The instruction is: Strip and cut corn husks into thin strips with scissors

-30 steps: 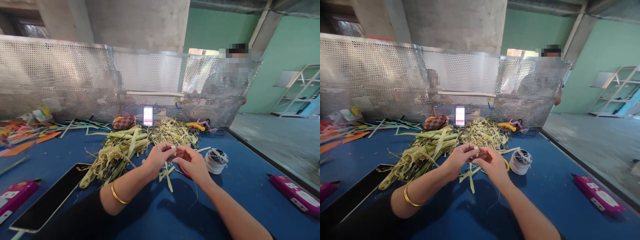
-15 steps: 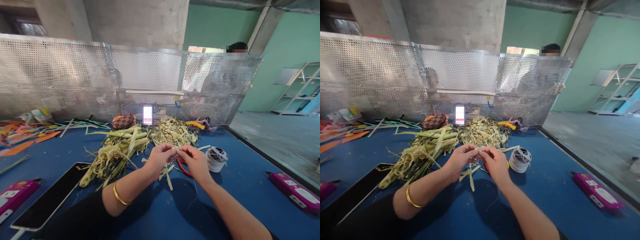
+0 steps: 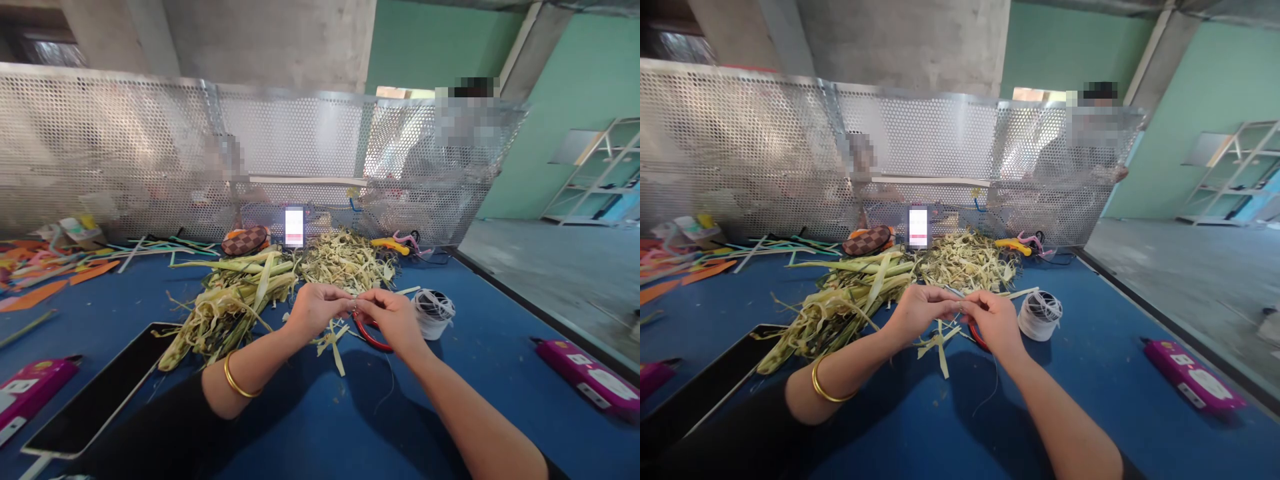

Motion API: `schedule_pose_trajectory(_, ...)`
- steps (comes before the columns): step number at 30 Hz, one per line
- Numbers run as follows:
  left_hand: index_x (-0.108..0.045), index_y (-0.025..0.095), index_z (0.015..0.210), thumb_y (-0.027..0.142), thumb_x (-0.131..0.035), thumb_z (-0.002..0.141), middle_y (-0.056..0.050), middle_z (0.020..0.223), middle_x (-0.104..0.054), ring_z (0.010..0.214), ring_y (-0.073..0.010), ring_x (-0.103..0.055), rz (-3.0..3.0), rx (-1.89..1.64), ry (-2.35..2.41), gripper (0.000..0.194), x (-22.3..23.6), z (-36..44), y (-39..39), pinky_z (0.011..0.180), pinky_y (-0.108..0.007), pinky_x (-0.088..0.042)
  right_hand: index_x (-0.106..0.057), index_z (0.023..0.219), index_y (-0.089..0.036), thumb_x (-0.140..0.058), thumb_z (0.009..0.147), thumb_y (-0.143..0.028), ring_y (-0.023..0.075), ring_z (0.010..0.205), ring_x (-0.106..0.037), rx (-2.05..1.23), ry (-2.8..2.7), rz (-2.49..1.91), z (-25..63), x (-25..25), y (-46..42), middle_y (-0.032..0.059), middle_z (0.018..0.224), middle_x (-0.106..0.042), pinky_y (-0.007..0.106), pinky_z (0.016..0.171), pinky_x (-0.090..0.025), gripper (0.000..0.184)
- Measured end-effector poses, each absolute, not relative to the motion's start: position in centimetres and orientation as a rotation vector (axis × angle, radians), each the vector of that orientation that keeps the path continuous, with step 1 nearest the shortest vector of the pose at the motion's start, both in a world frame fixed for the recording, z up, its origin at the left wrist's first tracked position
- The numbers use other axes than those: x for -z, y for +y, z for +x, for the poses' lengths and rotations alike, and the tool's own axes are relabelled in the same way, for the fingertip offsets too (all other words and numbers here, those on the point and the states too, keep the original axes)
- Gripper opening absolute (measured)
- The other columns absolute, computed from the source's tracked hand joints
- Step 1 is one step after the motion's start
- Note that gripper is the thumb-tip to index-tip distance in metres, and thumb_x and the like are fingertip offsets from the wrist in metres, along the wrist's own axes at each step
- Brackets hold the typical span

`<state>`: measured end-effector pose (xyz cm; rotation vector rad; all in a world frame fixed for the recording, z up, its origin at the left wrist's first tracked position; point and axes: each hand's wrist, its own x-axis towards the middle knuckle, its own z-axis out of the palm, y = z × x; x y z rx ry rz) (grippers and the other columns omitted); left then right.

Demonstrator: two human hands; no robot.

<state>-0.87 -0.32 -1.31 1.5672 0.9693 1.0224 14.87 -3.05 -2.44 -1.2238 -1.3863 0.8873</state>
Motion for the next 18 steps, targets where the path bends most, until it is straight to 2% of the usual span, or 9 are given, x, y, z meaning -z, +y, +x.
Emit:
schedule_pose_trajectory(3, -0.075, 0.017, 0.072, 0.026, -0.071, 0.066, -0.004, 0.063, -0.069, 0.058, -0.0148, -0.061, 1.575, -1.048, 0.959, 0.012, 1.4, -0.9, -0.1, 0.059, -0.025, -0.049, -0.067, 0.074, -0.017, -0.066, 0.068, -0.044, 0.0195, 0.06, -0.065, -1.029, -1.31, -1.189, 14.9, 2.3, -2.9, 0.0031, 0.063, -0.068, 0.033, 0.062, -0.053, 0.027)
schedule_pose_trajectory(5, -0.073, 0.017, 0.07, 0.023, -0.071, 0.067, -0.004, 0.064, -0.07, 0.057, -0.0137, -0.061, 1.503, -1.051, 0.98, 0.008, 1.3, -0.9, 0.0, 0.06, -0.025, -0.049, -0.066, 0.079, -0.018, -0.059, 0.075, -0.04, 0.0201, 0.065, -0.066, -0.931, -1.427, -1.283, 15.4, 2.3, -2.6, 0.0045, 0.068, -0.069, 0.033, 0.066, -0.052, 0.024)
schedule_pose_trajectory(8, -0.071, 0.016, 0.068, 0.018, -0.07, 0.068, -0.004, 0.063, -0.069, 0.053, -0.0112, -0.06, 1.319, -1.033, 1.055, 0.002, 0.9, -1.1, 0.2, 0.059, -0.024, -0.05, -0.064, 0.091, -0.016, -0.055, 0.078, -0.024, 0.0229, 0.083, -0.066, -0.489, -1.837, -1.621, 16.6, 2.5, -2.0, 0.0096, 0.086, -0.069, 0.034, 0.075, -0.048, 0.017)
schedule_pose_trajectory(11, -0.07, 0.014, 0.069, 0.018, -0.072, 0.069, -0.005, 0.065, -0.069, 0.052, -0.0096, -0.059, 1.186, -0.998, 1.084, 0.005, 0.6, -1.4, 0.5, 0.059, -0.024, -0.049, -0.06, 0.105, -0.012, -0.053, 0.074, -0.011, 0.0276, 0.096, -0.062, -0.07, -2.201, -1.93, 17.6, 3.1, -1.6, 0.0175, 0.104, -0.064, 0.032, 0.075, -0.044, 0.032)
schedule_pose_trajectory(14, -0.068, 0.013, 0.069, 0.02, -0.074, 0.068, -0.005, 0.066, -0.069, 0.054, -0.0091, -0.059, 1.114, -0.983, 1.073, 0.009, 0.7, -1.6, 0.9, 0.06, -0.023, -0.049, -0.057, 0.11, -0.013, -0.051, 0.07, -0.006, 0.0274, 0.096, -0.062, -0.016, -2.323, -1.977, 17.9, 3.6, -1.4, 0.017, 0.105, -0.063, 0.03, 0.071, -0.041, 0.041)
schedule_pose_trajectory(18, -0.067, 0.015, 0.064, 0.017, -0.072, 0.068, -0.004, 0.064, -0.068, 0.056, -0.0093, -0.059, 1.026, -1.011, 1.042, 0.007, 0.9, -1.9, 1.2, 0.064, -0.026, -0.05, -0.055, 0.115, -0.014, -0.054, 0.067, -0.007, 0.0275, 0.092, -0.062, -0.021, -2.363, -1.971, 17.8, 3.8, -1.1, 0.0162, 0.102, -0.064, 0.029, 0.07, -0.04, 0.049)
